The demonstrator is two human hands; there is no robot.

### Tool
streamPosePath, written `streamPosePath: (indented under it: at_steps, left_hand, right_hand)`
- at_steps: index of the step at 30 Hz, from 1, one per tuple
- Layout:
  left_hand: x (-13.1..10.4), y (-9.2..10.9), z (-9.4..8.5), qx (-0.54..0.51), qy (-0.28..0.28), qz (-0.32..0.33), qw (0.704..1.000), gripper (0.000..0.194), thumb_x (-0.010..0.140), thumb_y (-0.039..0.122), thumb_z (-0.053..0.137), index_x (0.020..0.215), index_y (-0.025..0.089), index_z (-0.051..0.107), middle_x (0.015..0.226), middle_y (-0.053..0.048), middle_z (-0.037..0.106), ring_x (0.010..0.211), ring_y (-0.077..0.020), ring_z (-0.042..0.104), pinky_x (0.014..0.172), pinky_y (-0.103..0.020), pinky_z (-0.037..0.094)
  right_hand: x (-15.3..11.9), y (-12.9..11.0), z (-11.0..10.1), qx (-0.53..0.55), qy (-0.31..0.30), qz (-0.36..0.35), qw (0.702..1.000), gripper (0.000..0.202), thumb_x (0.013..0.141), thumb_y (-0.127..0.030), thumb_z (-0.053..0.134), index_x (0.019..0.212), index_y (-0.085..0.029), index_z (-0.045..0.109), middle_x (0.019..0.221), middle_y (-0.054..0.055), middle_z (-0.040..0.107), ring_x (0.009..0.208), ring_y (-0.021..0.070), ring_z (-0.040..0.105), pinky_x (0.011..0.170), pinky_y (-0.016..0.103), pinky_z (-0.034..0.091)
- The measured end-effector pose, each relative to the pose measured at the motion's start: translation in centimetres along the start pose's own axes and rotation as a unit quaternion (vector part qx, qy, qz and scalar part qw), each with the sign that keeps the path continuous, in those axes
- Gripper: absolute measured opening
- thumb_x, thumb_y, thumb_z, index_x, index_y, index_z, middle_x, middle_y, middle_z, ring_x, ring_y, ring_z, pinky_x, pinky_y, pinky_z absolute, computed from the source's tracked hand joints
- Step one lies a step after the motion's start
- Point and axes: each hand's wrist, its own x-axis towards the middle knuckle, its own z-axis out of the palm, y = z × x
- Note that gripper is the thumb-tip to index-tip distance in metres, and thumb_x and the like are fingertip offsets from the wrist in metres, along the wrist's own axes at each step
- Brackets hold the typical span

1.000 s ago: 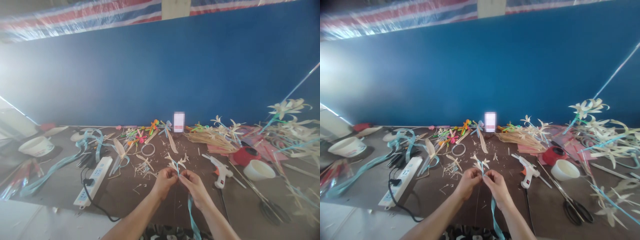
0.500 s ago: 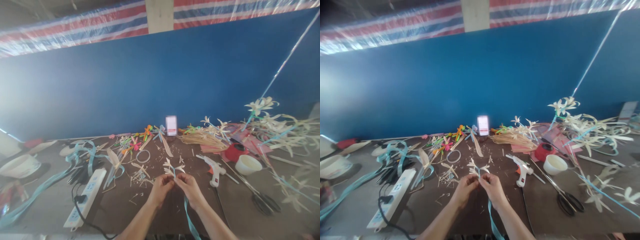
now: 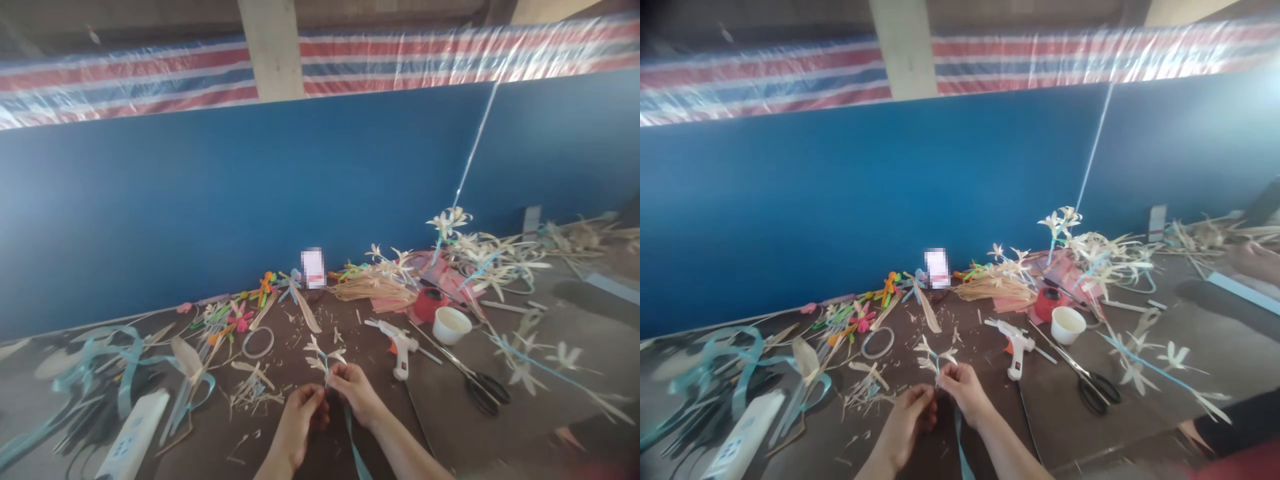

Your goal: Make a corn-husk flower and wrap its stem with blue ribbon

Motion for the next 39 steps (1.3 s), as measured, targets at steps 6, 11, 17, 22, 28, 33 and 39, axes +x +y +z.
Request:
streamPosePath:
  at_steps: [6, 11, 17, 22, 28, 33, 39]
  left_hand:
    - [0.3, 0.5, 0.5, -0.059, -0.048, -0.033, 0.997, 0.018, 0.071, 0.031, 0.057, 0.073, 0.014, 0.052, 0.058, 0.002, 0.054, 0.047, -0.0062, 0.050, 0.044, -0.016, 0.032]
    - [0.4, 0.5, 0.4, -0.086, -0.043, -0.028, 0.995, 0.016, 0.069, 0.028, 0.060, 0.071, 0.014, 0.052, 0.058, 0.002, 0.053, 0.046, -0.0054, 0.048, 0.044, -0.016, 0.032]
    - [0.7, -0.1, 0.9, -0.055, 0.016, 0.019, 0.998, 0.018, 0.063, 0.028, 0.063, 0.065, 0.014, 0.052, 0.049, 0.005, 0.045, 0.041, -0.0042, 0.041, 0.039, -0.015, 0.027]
    - [1.0, -0.6, 1.2, -0.021, 0.065, 0.062, 0.996, 0.019, 0.062, 0.031, 0.062, 0.065, 0.014, 0.054, 0.044, 0.006, 0.041, 0.038, -0.0043, 0.035, 0.035, -0.016, 0.024]
    - [1.1, -0.9, 1.2, 0.018, 0.097, 0.095, 0.991, 0.023, 0.062, 0.036, 0.060, 0.066, 0.013, 0.054, 0.045, 0.004, 0.045, 0.040, -0.0072, 0.041, 0.040, -0.019, 0.034]
    - [1.2, -1.4, 1.6, 0.006, 0.158, 0.117, 0.980, 0.026, 0.061, 0.038, 0.061, 0.063, 0.014, 0.053, 0.041, 0.007, 0.038, 0.036, -0.0044, 0.033, 0.035, -0.016, 0.026]
    - [0.9, -0.9, 2.0, -0.020, 0.193, 0.089, 0.977, 0.028, 0.057, 0.040, 0.064, 0.062, 0.013, 0.054, 0.042, 0.008, 0.035, 0.035, -0.0024, 0.027, 0.035, -0.016, 0.017]
  right_hand:
    - [-0.2, -0.8, 0.0, 0.077, -0.018, 0.016, 0.997, 0.021, 0.062, -0.030, 0.067, 0.065, -0.014, 0.053, 0.050, -0.004, 0.052, 0.038, 0.0038, 0.039, 0.037, 0.016, 0.023]
    - [-0.1, -0.4, -0.2, 0.070, -0.019, 0.014, 0.997, 0.022, 0.062, -0.031, 0.067, 0.065, -0.014, 0.053, 0.049, -0.005, 0.049, 0.037, 0.0036, 0.038, 0.037, 0.016, 0.022]
    - [-0.2, 0.1, -0.3, 0.028, -0.012, 0.012, 0.999, 0.023, 0.065, -0.034, 0.065, 0.061, -0.015, 0.052, 0.042, -0.009, 0.037, 0.034, 0.0015, 0.024, 0.035, 0.017, 0.014]
    - [-0.3, 0.3, -0.2, -0.001, 0.006, 0.014, 1.000, 0.025, 0.064, -0.037, 0.064, 0.060, -0.016, 0.051, 0.041, -0.010, 0.030, 0.034, 0.0018, 0.020, 0.034, 0.018, 0.012]
    - [-0.5, 0.3, -0.1, -0.030, 0.025, 0.021, 0.999, 0.025, 0.065, -0.038, 0.063, 0.064, -0.015, 0.053, 0.043, -0.009, 0.031, 0.035, 0.0022, 0.022, 0.035, 0.018, 0.014]
    - [-0.7, 0.2, 0.1, -0.054, 0.017, 0.027, 0.998, 0.026, 0.065, -0.040, 0.062, 0.071, -0.015, 0.056, 0.043, -0.009, 0.033, 0.036, 0.0027, 0.022, 0.036, 0.019, 0.013]
    - [-0.5, 0.5, 0.2, -0.104, 0.036, 0.026, 0.994, 0.025, 0.065, -0.040, 0.061, 0.070, -0.016, 0.057, 0.045, -0.008, 0.038, 0.037, 0.0039, 0.026, 0.037, 0.019, 0.016]
